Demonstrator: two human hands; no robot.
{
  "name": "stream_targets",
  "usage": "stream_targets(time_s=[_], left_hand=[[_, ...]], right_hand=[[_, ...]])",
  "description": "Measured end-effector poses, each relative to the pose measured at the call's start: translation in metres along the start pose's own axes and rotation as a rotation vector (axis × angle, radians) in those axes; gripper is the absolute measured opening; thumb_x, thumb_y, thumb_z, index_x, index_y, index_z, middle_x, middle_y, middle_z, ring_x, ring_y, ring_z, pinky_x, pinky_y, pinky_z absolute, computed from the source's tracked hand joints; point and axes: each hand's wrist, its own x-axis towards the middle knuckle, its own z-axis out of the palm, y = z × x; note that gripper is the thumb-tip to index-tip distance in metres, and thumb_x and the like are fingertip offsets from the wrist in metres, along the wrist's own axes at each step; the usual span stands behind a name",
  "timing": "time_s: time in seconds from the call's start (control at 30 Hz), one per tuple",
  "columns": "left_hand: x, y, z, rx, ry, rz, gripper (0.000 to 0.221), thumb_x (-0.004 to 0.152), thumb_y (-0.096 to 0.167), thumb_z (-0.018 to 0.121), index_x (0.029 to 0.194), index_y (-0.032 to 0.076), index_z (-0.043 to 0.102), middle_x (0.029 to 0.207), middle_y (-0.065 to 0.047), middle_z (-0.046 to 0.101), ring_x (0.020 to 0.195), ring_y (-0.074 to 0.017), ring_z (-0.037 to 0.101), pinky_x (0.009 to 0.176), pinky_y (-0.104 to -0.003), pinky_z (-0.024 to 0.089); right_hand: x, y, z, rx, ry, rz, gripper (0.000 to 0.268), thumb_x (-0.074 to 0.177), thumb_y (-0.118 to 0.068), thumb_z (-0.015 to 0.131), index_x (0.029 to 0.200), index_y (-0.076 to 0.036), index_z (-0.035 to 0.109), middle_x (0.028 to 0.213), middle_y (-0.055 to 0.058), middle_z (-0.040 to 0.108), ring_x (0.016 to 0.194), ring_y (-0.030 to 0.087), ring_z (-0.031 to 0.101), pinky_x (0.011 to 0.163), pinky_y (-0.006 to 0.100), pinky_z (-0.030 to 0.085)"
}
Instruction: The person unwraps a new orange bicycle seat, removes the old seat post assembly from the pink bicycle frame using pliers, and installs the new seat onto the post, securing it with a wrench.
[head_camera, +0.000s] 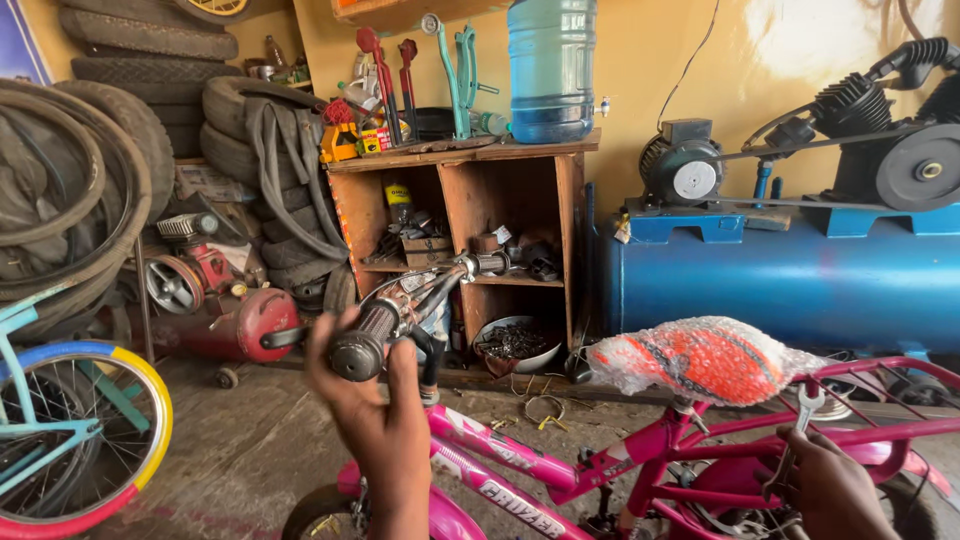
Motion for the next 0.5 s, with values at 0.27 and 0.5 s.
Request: stream_targets(time_s=[0.27,0.5], left_hand=[[0.019,0.042,0.008,0.070,-0.048,-0.042,0.032,0.103,0.001,0.062,0.132,-0.004,0.050,0.147,-0.018,0.058,0.129,-0.0217,0.063,0.107,-0.034,0.056],[0.035,0.073,0.041,0.169,-0.096,0.040,0.032,0.101,-0.002,0.065,0.131,-0.005,0.053,0.137,-0.018,0.062,0.122,-0.0222,0.065,0.106,-0.034,0.056]], right_hand=[[-0.048,-0.032,0.010,0.109,0.010,-0.067,0.041,0.110,-0.028,0.046,0.144,-0.005,0.048,0.099,0.012,0.056,0.077,0.023,0.058,0.083,0.049,0.058],[-0.064,-0.041,-0.011,0.178,-0.035,-0.100,0.040,0.111,-0.028,0.049,0.137,0.002,0.052,0.093,0.009,0.050,0.073,0.021,0.055,0.081,0.048,0.059]])
